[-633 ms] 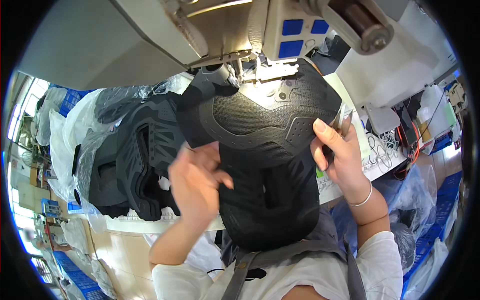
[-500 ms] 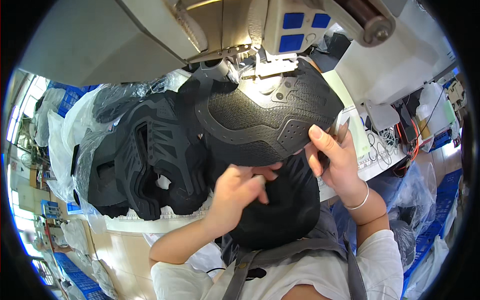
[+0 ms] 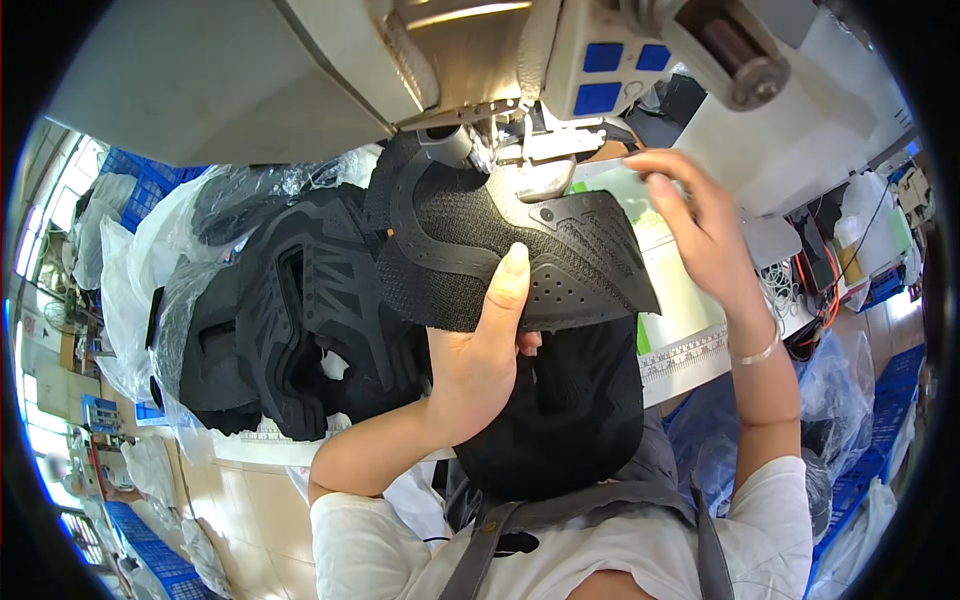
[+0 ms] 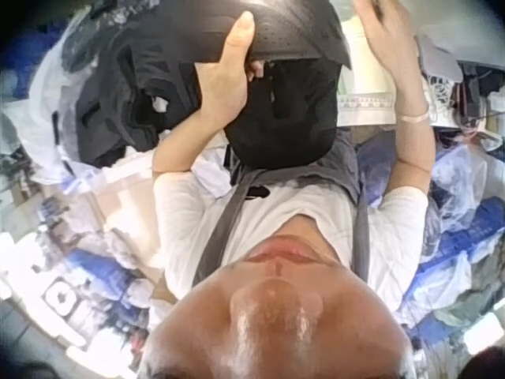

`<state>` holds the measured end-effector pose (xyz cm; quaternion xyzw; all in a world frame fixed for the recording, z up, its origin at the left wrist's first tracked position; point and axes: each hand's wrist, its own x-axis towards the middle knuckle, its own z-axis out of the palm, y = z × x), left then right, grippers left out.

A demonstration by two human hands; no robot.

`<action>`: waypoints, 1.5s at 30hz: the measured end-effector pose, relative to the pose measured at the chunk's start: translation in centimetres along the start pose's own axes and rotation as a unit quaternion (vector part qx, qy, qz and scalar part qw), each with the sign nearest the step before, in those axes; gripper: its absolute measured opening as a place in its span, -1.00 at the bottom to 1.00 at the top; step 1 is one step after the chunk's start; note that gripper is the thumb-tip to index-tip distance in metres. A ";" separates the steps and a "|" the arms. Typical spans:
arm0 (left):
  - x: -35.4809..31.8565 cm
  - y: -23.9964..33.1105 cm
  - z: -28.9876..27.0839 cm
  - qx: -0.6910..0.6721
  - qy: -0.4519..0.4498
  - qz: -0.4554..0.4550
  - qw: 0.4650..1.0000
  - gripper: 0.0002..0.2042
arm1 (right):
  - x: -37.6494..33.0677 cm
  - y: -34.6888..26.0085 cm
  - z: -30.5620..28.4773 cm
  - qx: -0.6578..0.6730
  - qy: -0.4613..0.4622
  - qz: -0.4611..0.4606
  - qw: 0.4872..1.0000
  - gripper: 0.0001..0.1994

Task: Sewing components of a black mesh shoe using an industrial sewing machine.

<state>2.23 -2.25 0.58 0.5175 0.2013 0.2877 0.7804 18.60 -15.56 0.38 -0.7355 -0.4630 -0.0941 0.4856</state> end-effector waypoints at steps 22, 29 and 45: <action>1.8 1.1 -1.9 0.053 -0.054 0.006 0.997 -0.84 | 2.2 -0.5 -0.2 0.196 -0.110 0.032 0.974 -0.82; 2.5 1.4 -1.8 0.046 -0.061 0.018 0.997 -0.84 | 2.0 -0.7 0.0 0.212 -0.103 0.041 0.971 -0.82; 1.3 0.7 -1.5 -0.027 -0.131 -0.014 0.991 -0.74 | -0.7 -3.8 0.5 0.260 -0.118 0.150 0.947 -0.77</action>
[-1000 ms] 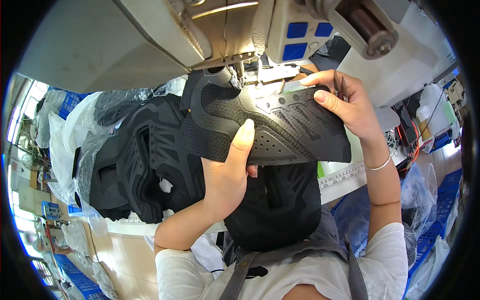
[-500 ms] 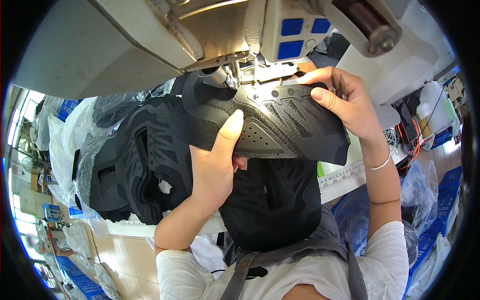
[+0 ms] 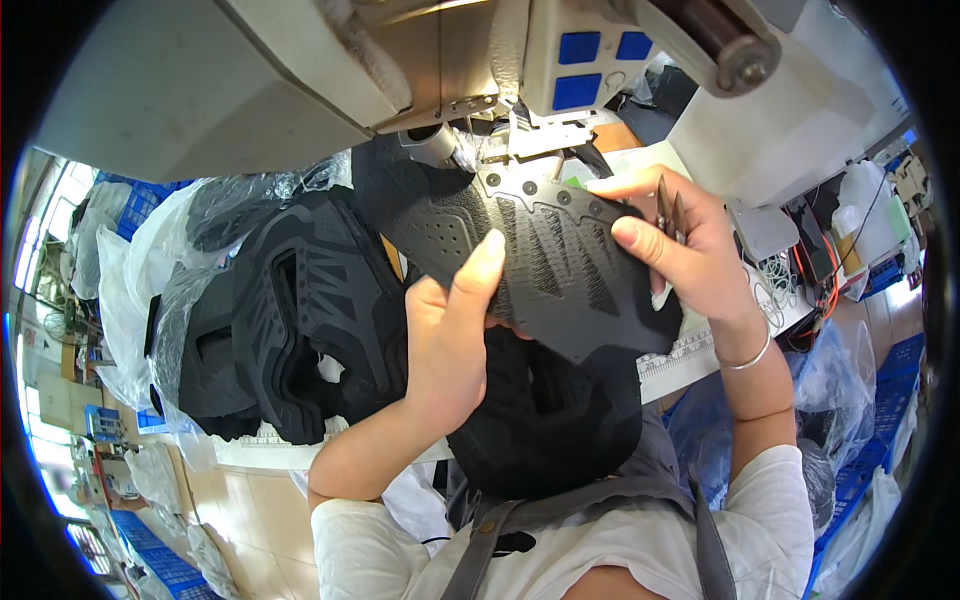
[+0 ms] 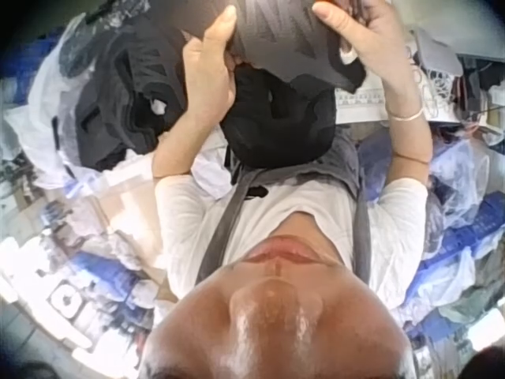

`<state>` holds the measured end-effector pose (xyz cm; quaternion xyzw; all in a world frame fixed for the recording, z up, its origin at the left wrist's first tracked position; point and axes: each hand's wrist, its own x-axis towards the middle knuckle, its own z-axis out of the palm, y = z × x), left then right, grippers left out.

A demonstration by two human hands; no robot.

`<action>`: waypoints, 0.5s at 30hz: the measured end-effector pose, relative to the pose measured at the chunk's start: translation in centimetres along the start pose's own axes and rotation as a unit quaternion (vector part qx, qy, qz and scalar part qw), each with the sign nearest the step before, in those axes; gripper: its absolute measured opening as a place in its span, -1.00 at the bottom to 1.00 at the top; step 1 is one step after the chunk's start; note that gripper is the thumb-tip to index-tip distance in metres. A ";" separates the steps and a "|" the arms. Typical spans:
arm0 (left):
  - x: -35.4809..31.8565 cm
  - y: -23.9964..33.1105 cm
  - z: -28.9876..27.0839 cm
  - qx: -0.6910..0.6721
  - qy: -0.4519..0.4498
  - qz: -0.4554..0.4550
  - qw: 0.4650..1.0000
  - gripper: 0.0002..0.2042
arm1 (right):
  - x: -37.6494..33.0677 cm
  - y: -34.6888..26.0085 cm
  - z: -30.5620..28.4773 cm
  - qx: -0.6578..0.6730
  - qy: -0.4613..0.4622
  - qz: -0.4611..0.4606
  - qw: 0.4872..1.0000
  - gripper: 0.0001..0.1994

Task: Sewing components of a black mesh shoe using an industrial sewing machine.

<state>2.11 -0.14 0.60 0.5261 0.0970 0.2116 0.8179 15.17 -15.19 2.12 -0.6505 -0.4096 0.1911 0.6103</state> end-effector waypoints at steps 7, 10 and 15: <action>-2.2 -1.2 1.1 0.074 0.013 -0.003 0.997 -0.81 | -1.8 -0.6 1.5 0.048 -0.005 0.045 0.998 -0.71; -2.8 -1.1 0.5 0.052 0.021 -0.013 0.998 -0.81 | -2.5 -1.4 1.7 0.008 -0.019 0.074 0.997 -0.72; -3.0 0.1 -0.7 0.014 0.036 -0.036 0.999 -0.80 | -1.9 0.2 -1.1 -0.233 0.232 -0.123 0.936 -0.80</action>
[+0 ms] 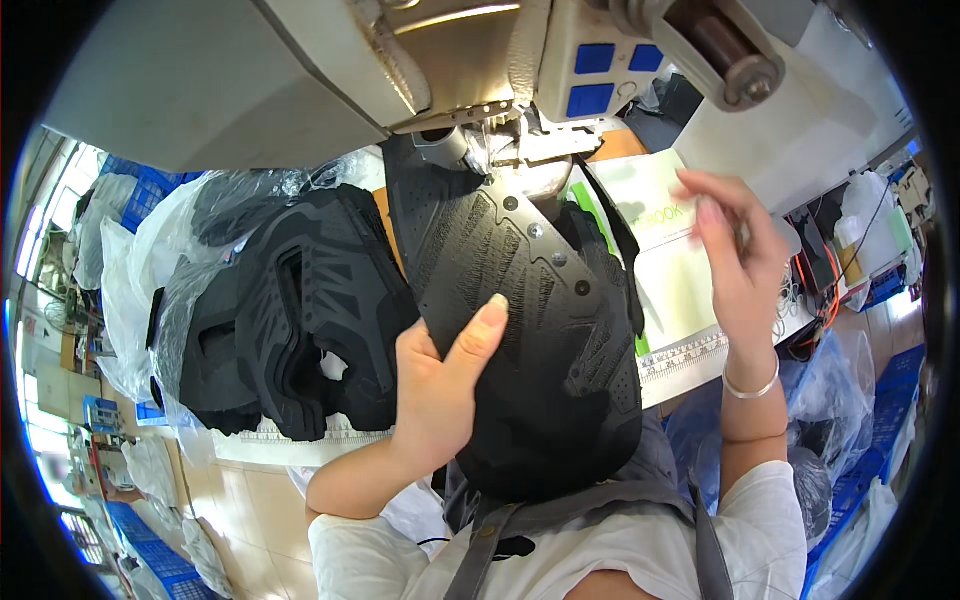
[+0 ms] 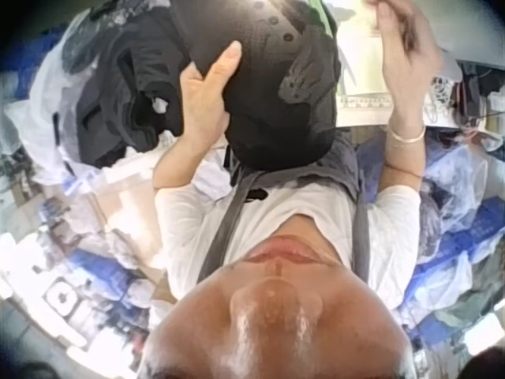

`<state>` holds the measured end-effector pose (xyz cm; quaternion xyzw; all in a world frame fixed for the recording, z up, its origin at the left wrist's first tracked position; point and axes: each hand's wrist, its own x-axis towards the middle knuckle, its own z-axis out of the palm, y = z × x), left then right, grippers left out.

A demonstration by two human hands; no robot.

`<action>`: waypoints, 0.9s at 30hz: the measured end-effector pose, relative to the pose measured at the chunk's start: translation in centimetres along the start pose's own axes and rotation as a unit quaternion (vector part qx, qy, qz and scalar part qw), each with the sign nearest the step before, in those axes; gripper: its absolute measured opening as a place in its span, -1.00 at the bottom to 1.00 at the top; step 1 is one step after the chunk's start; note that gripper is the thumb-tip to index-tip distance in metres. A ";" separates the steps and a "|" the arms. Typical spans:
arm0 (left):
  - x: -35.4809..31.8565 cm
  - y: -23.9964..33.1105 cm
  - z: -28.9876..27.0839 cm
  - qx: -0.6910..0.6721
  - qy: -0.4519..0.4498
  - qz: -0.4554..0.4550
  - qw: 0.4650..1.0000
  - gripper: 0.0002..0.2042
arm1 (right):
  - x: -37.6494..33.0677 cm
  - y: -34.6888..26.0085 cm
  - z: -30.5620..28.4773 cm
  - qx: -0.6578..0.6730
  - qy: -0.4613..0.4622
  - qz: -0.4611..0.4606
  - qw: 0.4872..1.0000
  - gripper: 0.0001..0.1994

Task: Sewing components of a black mesh shoe using an industrial sewing machine.

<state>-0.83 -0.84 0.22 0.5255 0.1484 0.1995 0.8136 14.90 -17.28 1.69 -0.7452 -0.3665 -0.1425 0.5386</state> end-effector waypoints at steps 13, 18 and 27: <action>1.3 2.3 -2.1 0.085 0.054 0.015 0.995 -0.72 | -0.5 2.6 2.1 0.256 -0.160 0.317 0.899 -0.51; 1.8 2.9 -2.4 0.114 0.049 0.021 0.992 -0.71 | -1.8 0.3 1.0 0.291 -0.013 0.188 0.938 -0.66; 4.1 3.4 -2.6 0.120 0.053 0.041 0.991 -0.74 | -0.4 0.6 1.8 0.383 -0.023 0.231 0.894 -0.67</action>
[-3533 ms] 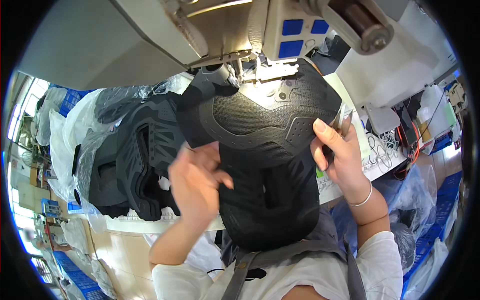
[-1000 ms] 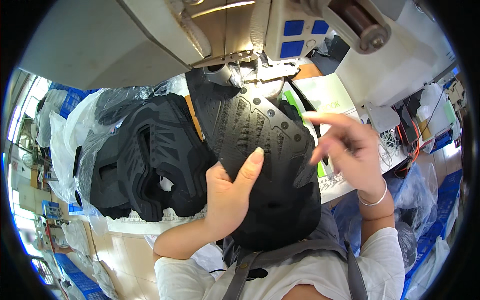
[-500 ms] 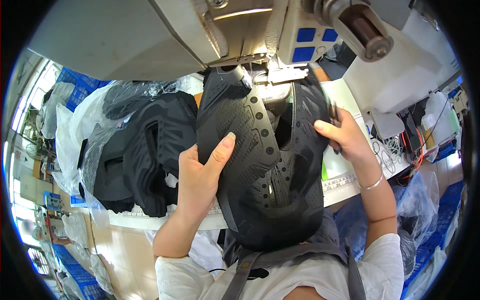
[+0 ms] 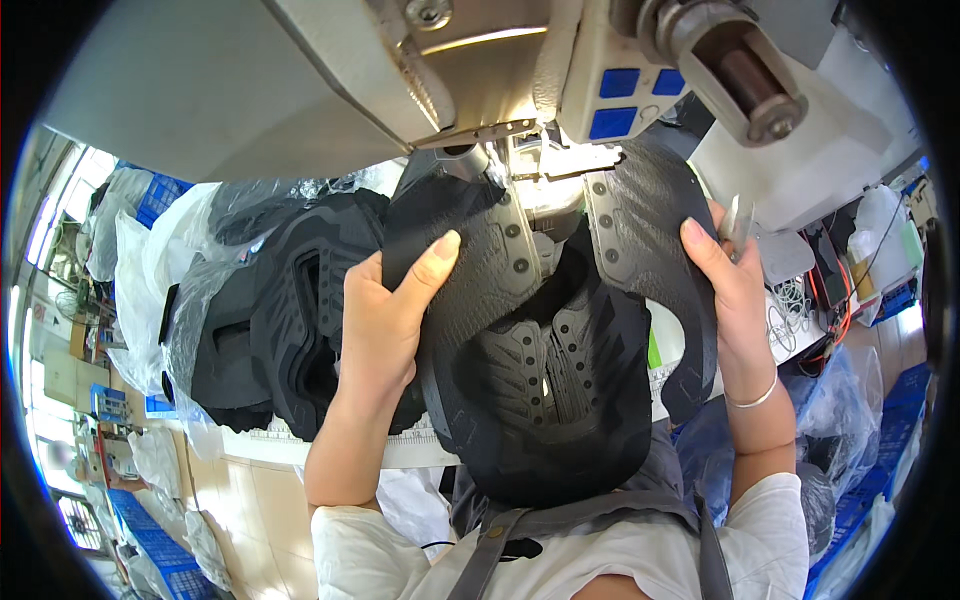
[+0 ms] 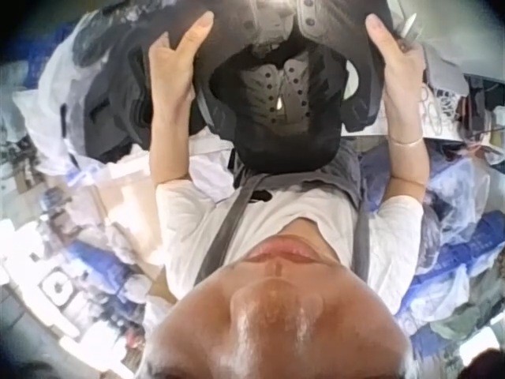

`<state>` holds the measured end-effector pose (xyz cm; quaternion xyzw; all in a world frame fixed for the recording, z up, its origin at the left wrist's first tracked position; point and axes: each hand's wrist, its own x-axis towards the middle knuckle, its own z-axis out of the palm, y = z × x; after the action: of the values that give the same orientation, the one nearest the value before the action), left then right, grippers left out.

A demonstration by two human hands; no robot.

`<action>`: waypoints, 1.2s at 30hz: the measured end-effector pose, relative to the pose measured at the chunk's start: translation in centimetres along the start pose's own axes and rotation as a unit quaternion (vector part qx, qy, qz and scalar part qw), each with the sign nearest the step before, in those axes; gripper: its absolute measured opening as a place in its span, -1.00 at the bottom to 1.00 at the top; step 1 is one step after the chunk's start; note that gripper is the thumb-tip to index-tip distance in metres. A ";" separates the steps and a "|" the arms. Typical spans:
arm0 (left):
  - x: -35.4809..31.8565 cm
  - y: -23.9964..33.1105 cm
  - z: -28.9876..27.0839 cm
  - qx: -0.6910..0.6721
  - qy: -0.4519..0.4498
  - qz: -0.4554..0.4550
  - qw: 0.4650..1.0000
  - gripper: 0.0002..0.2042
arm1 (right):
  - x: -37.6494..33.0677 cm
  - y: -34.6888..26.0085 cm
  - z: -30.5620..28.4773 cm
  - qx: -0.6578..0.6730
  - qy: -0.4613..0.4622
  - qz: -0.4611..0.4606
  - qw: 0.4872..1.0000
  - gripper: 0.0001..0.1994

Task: Sewing components of a black mesh shoe using an industrial sewing machine.

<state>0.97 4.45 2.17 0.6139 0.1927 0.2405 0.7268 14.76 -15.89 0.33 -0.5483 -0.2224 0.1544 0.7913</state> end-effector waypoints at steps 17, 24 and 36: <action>4.5 1.5 -0.5 0.027 -0.021 -0.001 0.999 -0.74 | 3.2 0.0 -0.3 0.019 -0.063 -0.001 0.998 -0.67; 4.8 1.0 -0.9 0.004 -0.039 0.010 0.999 -0.76 | 3.3 0.4 -0.3 0.021 -0.062 0.000 0.998 -0.66; 5.9 1.5 -1.6 -0.005 -0.042 -0.065 0.997 -0.76 | 3.9 0.2 -1.2 0.047 -0.060 0.086 0.993 -0.69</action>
<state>4.66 9.42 3.49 0.6063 0.2001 0.1674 0.7512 18.70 -14.84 0.49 -0.5170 -0.2145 0.2647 0.7853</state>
